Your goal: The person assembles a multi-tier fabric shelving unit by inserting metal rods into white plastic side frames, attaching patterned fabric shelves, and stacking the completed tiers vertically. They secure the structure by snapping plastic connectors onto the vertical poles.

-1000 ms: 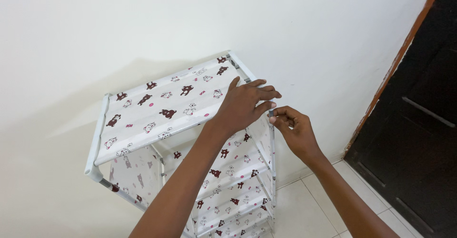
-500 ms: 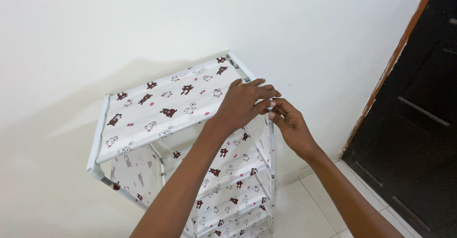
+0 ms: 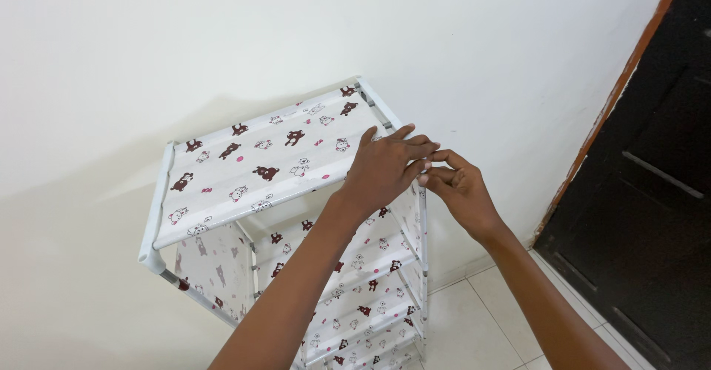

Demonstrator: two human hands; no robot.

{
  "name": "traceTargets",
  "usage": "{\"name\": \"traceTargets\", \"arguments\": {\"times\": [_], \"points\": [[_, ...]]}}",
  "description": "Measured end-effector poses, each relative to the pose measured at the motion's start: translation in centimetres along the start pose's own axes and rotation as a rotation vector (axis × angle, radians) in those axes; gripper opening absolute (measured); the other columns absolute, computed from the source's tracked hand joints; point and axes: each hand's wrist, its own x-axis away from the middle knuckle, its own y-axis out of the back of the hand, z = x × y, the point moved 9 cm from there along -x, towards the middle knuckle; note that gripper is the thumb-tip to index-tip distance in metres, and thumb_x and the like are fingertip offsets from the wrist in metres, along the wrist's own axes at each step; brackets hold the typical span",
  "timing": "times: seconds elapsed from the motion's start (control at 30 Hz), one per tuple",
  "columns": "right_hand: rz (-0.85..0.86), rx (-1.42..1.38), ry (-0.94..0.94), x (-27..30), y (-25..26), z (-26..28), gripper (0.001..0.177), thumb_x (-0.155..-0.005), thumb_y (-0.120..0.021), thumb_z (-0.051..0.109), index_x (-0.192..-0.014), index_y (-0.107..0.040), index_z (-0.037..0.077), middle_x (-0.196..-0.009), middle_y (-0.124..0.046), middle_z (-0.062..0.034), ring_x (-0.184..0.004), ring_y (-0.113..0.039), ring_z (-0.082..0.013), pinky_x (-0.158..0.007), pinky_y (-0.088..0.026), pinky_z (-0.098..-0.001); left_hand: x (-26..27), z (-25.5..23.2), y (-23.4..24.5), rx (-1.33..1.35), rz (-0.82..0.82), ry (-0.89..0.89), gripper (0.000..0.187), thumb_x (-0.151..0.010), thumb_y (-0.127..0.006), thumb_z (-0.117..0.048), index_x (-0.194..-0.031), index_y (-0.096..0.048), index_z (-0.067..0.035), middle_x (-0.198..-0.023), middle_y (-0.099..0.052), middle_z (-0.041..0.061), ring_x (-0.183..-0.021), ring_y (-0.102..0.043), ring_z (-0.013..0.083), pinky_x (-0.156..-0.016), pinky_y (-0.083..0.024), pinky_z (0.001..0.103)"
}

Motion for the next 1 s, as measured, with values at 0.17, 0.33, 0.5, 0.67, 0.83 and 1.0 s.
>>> {"name": "traceTargets", "arguments": {"times": [0.17, 0.33, 0.5, 0.67, 0.83, 1.0], "points": [[-0.050, 0.184, 0.120, -0.2, 0.7, 1.6, 0.019, -0.090, -0.073, 0.014, -0.104, -0.071, 0.002, -0.094, -0.075, -0.0040, -0.088, -0.064, -0.0098, -0.084, -0.052, -0.0302, 0.5, -0.2, 0.1, -0.020, -0.007, 0.021, 0.035, -0.094, -0.060, -0.020, -0.127, -0.071, -0.025, -0.121, -0.074, -0.010, -0.139, -0.053, 0.0195, -0.112, -0.031, 0.065], [-0.069, 0.223, 0.098, -0.1, 0.8, 0.7, 0.015, -0.094, -0.072, 0.016, -0.098, -0.074, 0.001, -0.088, -0.073, -0.0044, -0.082, -0.060, -0.0117, -0.075, -0.050, -0.0287, 0.6, -0.2, 0.4, 0.002, -0.023, 0.035, 0.033, -0.094, -0.059, -0.024, -0.124, -0.073, -0.026, -0.133, -0.069, -0.010, -0.139, -0.052, 0.0190, -0.113, -0.028, 0.065], [0.084, -0.028, 0.086, -0.1, 0.3, 0.6, 0.017, -0.094, -0.069, 0.014, -0.103, -0.073, 0.000, -0.092, -0.075, -0.0042, -0.092, -0.070, -0.0126, -0.087, -0.058, -0.0287, 1.6, -0.5, 1.0, 0.059, -0.070, 0.105, 0.029, -0.098, -0.062, -0.040, -0.118, -0.077, -0.025, -0.136, -0.067, -0.003, -0.139, -0.051, 0.0232, -0.116, -0.028, 0.061], [0.163, 0.174, 0.095, -1.5, 3.5, 1.9, 0.028, -0.094, -0.061, 0.010, -0.115, -0.076, -0.001, -0.099, -0.080, -0.0091, -0.096, -0.076, -0.0174, -0.087, -0.058, -0.0315, 3.4, -1.9, 2.2, 0.072, -0.185, 0.148, 0.029, -0.091, -0.071, -0.039, -0.110, -0.077, -0.019, -0.141, -0.063, 0.013, -0.134, -0.058, 0.0281, -0.115, -0.036, 0.056], [-0.018, 0.261, 0.171, -6.6, 5.2, 3.7, 0.048, -0.098, -0.059, 0.030, -0.138, -0.058, 0.003, -0.136, -0.061, -0.0147, -0.118, -0.063, -0.0238, -0.096, -0.052, -0.0411, 3.8, -5.3, 3.1, 0.181, -0.121, 0.105, 0.008, -0.082, -0.072, -0.022, -0.087, -0.074, -0.016, -0.132, -0.070, 0.014, -0.103, -0.074, 0.0291, -0.118, -0.038, 0.054], [0.090, 0.232, -0.048, -10.9, 3.1, 0.8, 0.061, -0.102, -0.050, 0.058, -0.139, -0.049, 0.010, -0.138, -0.051, -0.0181, -0.127, -0.045, -0.0246, -0.105, -0.037, -0.0488, 6.1, -8.0, 3.6, 0.208, 0.069, 0.269, 0.020, -0.081, -0.070, -0.018, -0.100, -0.072, -0.013, -0.121, -0.072, 0.001, -0.072, -0.073, 0.0259, -0.099, -0.056, 0.045]]}}
